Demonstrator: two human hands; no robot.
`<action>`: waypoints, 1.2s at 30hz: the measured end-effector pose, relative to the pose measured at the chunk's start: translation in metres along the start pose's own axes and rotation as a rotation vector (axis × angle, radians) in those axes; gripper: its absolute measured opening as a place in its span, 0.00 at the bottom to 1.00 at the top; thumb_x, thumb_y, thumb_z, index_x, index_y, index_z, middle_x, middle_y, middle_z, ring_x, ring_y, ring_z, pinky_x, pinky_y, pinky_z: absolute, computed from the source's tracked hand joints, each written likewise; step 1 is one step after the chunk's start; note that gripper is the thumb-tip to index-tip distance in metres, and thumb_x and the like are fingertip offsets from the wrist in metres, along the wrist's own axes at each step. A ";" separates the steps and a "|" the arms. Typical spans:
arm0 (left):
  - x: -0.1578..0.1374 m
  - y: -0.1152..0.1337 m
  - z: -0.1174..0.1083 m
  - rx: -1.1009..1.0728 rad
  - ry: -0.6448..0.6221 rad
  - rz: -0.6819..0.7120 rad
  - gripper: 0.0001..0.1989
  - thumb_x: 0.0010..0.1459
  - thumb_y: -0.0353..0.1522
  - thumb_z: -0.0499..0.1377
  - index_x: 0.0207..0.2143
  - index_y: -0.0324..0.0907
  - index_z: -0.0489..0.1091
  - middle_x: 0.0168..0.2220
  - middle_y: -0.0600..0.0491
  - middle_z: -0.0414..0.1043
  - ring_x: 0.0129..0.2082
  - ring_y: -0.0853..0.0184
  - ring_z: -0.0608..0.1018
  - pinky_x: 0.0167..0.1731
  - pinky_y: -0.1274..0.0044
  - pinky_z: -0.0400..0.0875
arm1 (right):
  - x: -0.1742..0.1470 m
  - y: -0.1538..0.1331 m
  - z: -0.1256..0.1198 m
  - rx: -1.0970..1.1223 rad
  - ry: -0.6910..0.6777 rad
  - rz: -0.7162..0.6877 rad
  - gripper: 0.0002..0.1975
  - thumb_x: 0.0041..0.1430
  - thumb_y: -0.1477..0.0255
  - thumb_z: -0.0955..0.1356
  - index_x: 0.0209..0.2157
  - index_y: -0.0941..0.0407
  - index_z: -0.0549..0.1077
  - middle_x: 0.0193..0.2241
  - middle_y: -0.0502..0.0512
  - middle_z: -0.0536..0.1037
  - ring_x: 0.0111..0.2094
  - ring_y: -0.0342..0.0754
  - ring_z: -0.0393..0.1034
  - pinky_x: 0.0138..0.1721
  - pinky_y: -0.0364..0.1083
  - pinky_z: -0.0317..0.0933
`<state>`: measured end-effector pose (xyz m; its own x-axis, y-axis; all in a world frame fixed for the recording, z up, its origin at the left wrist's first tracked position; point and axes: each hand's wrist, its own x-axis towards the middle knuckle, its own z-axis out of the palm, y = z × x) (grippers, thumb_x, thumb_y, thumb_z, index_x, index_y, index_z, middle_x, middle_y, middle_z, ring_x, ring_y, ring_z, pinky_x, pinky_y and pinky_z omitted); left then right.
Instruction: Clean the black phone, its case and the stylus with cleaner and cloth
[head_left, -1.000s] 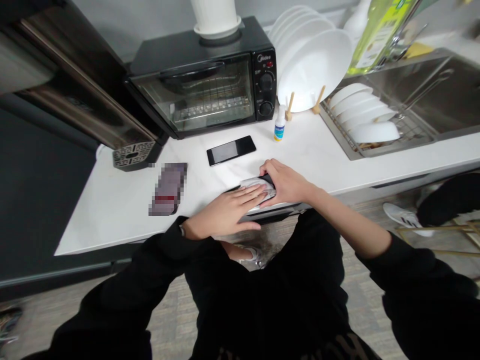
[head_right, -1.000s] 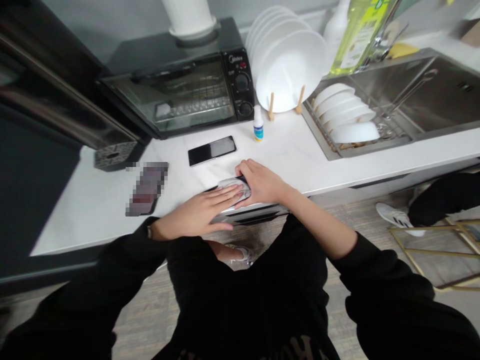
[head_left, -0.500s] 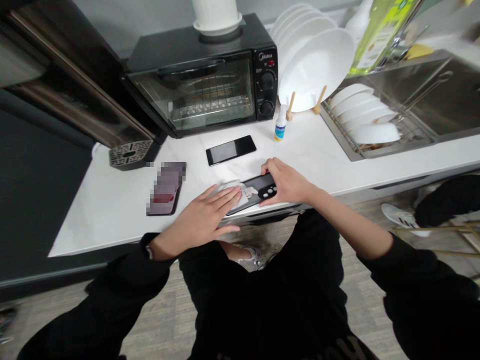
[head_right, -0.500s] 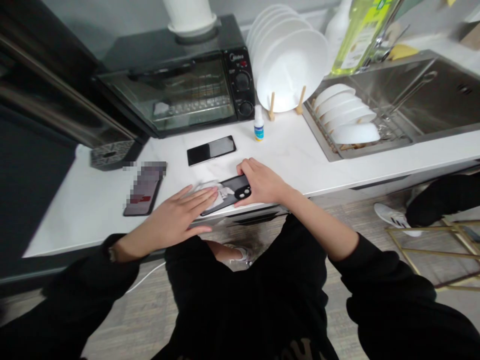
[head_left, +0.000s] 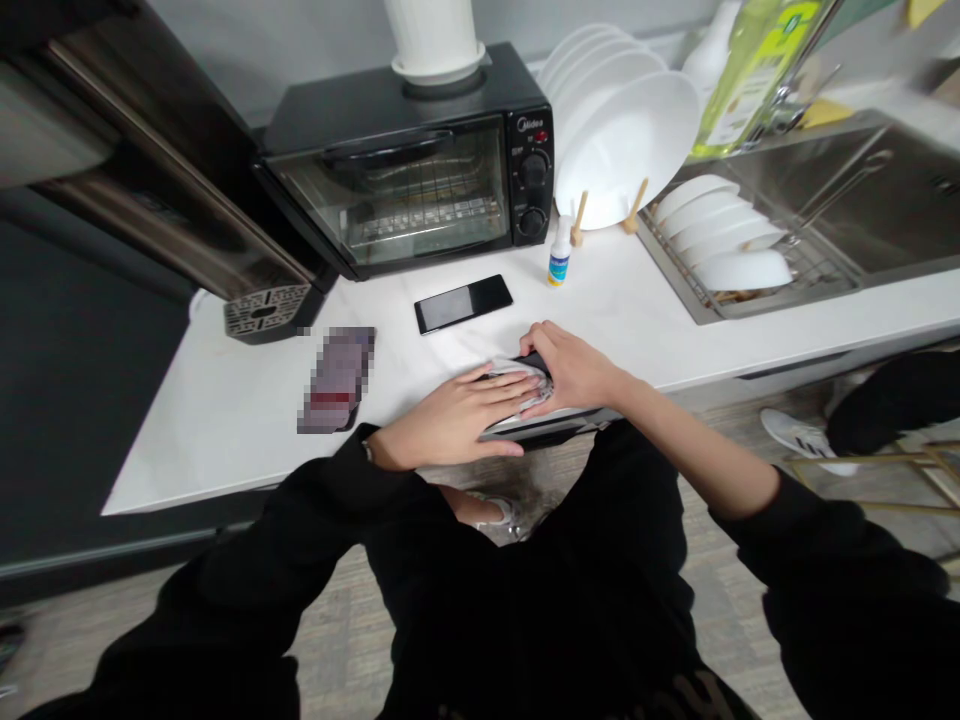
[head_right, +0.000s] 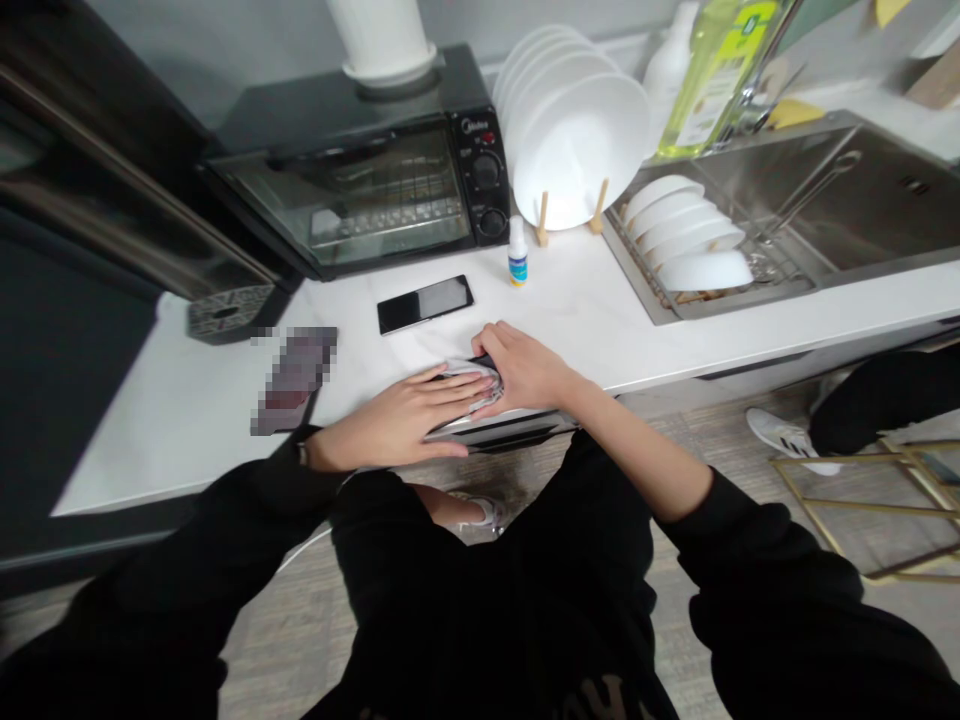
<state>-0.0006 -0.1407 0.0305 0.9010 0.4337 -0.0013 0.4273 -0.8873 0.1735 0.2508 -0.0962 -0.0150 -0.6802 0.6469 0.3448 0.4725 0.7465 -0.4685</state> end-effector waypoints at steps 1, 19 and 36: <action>0.011 -0.003 0.003 0.003 0.010 0.007 0.41 0.70 0.57 0.51 0.74 0.41 0.55 0.72 0.46 0.62 0.74 0.60 0.61 0.75 0.66 0.44 | 0.000 0.001 0.001 -0.005 0.007 -0.001 0.41 0.46 0.38 0.76 0.48 0.53 0.63 0.45 0.61 0.70 0.46 0.61 0.67 0.49 0.59 0.66; -0.083 0.011 -0.021 0.112 -0.045 -0.128 0.39 0.70 0.53 0.54 0.76 0.46 0.50 0.74 0.47 0.57 0.73 0.57 0.64 0.75 0.60 0.50 | 0.000 -0.002 -0.002 -0.007 0.022 0.021 0.42 0.44 0.36 0.75 0.46 0.52 0.63 0.44 0.61 0.71 0.45 0.63 0.68 0.47 0.58 0.66; 0.033 -0.003 0.003 0.083 0.044 -0.009 0.32 0.75 0.50 0.47 0.69 0.39 0.64 0.68 0.46 0.69 0.72 0.60 0.66 0.74 0.64 0.49 | -0.004 0.006 0.004 -0.022 0.057 -0.017 0.38 0.49 0.43 0.77 0.49 0.53 0.62 0.45 0.62 0.71 0.45 0.61 0.68 0.45 0.59 0.67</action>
<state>0.0285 -0.1245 0.0270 0.8939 0.4463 0.0409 0.4415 -0.8926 0.0913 0.2545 -0.0950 -0.0224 -0.6553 0.6414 0.3990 0.4739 0.7605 -0.4439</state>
